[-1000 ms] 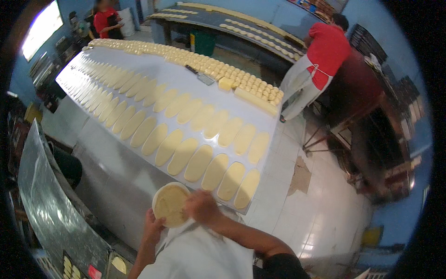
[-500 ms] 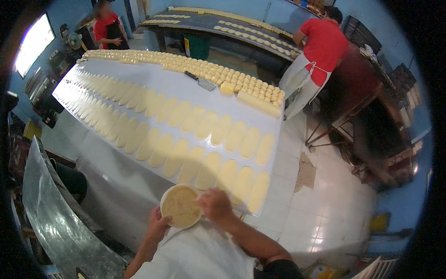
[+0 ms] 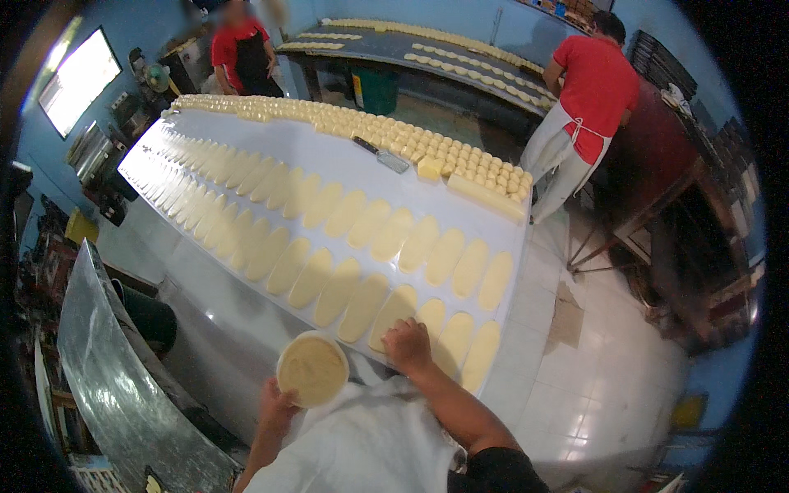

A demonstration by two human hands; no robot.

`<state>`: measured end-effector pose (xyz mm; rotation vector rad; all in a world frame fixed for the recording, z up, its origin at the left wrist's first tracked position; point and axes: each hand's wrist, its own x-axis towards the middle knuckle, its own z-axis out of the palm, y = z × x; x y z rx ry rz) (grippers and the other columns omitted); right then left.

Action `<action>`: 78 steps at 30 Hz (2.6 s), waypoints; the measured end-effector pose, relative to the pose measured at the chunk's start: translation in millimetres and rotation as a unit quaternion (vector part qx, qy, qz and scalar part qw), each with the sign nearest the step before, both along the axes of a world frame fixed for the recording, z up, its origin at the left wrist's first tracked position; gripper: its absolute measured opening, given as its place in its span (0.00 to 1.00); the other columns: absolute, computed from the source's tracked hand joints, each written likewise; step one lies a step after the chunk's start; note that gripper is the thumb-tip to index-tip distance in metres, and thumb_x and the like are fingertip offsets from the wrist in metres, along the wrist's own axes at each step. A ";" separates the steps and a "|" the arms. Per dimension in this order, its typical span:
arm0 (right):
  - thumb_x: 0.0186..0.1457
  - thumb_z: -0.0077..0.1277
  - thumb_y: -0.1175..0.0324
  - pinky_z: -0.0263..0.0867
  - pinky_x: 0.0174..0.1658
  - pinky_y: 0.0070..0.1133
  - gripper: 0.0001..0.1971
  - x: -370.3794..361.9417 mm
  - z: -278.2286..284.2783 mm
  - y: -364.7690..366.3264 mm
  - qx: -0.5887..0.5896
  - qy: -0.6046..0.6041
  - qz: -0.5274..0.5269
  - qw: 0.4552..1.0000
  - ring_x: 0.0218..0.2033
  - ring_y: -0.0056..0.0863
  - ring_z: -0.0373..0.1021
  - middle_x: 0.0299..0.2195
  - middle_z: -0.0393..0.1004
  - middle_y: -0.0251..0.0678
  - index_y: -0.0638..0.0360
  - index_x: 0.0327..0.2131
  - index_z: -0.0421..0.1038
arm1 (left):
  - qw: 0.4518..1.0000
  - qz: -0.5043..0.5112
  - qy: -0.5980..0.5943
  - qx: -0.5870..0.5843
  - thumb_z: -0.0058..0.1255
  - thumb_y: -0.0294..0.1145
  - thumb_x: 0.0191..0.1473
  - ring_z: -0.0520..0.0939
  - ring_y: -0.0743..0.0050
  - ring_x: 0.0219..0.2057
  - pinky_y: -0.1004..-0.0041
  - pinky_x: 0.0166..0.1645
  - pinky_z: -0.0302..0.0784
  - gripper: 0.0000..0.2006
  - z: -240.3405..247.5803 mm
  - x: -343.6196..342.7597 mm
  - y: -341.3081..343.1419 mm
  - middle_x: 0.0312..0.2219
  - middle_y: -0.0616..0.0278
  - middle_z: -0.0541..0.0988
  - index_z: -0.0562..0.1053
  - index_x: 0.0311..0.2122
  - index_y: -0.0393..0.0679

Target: The person rolls small dough pieces into logs using a rolling pin, then flattens them into oval shapes on a large table. They brush a liquid onto the dough and grate a block of cheese onto the pieces. Coworkers are visible in the background working at another table.

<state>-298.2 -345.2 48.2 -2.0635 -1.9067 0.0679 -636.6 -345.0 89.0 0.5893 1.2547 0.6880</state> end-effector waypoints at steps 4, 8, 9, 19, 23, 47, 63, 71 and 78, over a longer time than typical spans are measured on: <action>0.50 0.58 0.56 0.63 0.41 0.35 0.09 -28.9 37.9 -1.9 -0.006 0.067 0.071 0.995 0.37 0.35 0.70 0.29 0.74 0.32 0.49 0.28 0.80 | 1.000 0.017 -0.002 0.020 0.61 0.24 0.49 0.76 0.54 0.51 0.59 0.50 0.81 0.38 -1.2 1.2 -8.3 0.53 0.44 0.69 0.52 0.61 0.36; 0.50 0.57 0.58 0.65 0.42 0.34 0.10 -92.1 58.6 12.4 -0.054 0.036 0.227 0.972 0.38 0.33 0.71 0.29 0.75 0.32 0.52 0.26 0.79 | 1.000 0.011 0.001 -0.005 0.61 0.24 0.49 0.76 0.52 0.52 0.58 0.51 0.81 0.38 3.8 16.8 -9.3 0.53 0.43 0.68 0.52 0.61 0.35; 0.49 0.57 0.58 0.65 0.43 0.34 0.10 -102.8 54.9 11.8 -0.064 0.008 0.255 0.965 0.38 0.33 0.71 0.28 0.75 0.32 0.52 0.26 0.79 | 1.000 0.004 0.015 -0.006 0.61 0.23 0.49 0.76 0.51 0.53 0.57 0.51 0.81 0.38 1.8 17.0 -10.4 0.53 0.43 0.68 0.52 0.62 0.35; 0.46 0.55 0.62 0.67 0.37 0.31 0.07 -94.1 60.8 14.0 -0.072 0.030 0.258 0.963 0.34 0.33 0.72 0.26 0.75 0.32 0.50 0.21 0.78 | 0.999 0.044 -0.028 -0.007 0.61 0.23 0.49 0.76 0.52 0.52 0.55 0.51 0.81 0.38 -13.0 8.9 -22.6 0.53 0.45 0.68 0.52 0.62 0.38; 0.48 0.55 0.62 0.66 0.36 0.32 0.06 -58.2 35.1 53.9 0.059 0.032 0.132 0.989 0.34 0.33 0.70 0.25 0.73 0.30 0.47 0.21 0.78 | 0.998 0.058 -0.005 -0.008 0.61 0.24 0.50 0.76 0.53 0.52 0.55 0.51 0.81 0.38 -21.5 -8.6 -28.9 0.53 0.46 0.69 0.53 0.61 0.39; 0.48 0.53 0.60 0.69 0.44 0.34 0.13 -114.6 33.4 12.5 0.038 0.026 0.230 0.972 0.38 0.36 0.73 0.28 0.77 0.39 0.60 0.29 0.79 | 0.999 -0.037 -0.004 0.019 0.61 0.25 0.46 0.75 0.54 0.52 0.58 0.49 0.81 0.40 4.8 27.7 14.0 0.53 0.46 0.69 0.52 0.62 0.39; 0.55 0.53 0.62 0.66 0.44 0.33 0.08 202.6 14.4 -35.4 -0.022 -0.013 -0.299 0.954 0.42 0.35 0.69 0.32 0.76 0.31 0.42 0.31 0.83 | 0.991 -0.120 -0.056 0.024 0.61 0.28 0.48 0.76 0.49 0.52 0.53 0.50 0.81 0.39 3.5 95.4 35.7 0.54 0.44 0.70 0.52 0.61 0.37; 0.55 0.54 0.58 0.64 0.45 0.32 0.08 214.7 1.7 -8.9 -0.038 -0.031 -0.272 0.961 0.43 0.31 0.67 0.34 0.75 0.27 0.44 0.29 0.82 | 0.996 -0.080 -0.016 0.019 0.57 0.25 0.46 0.78 0.52 0.50 0.54 0.49 0.81 0.36 22.1 86.1 31.3 0.53 0.44 0.71 0.54 0.59 0.36; 0.49 0.59 0.58 0.64 0.41 0.33 0.07 199.7 -23.9 21.2 -0.020 -0.050 -0.248 0.967 0.40 0.34 0.69 0.31 0.75 0.32 0.46 0.28 0.82 | 0.997 -0.068 -0.005 0.032 0.57 0.26 0.45 0.78 0.50 0.50 0.56 0.48 0.82 0.36 23.8 87.3 32.4 0.52 0.43 0.71 0.54 0.59 0.36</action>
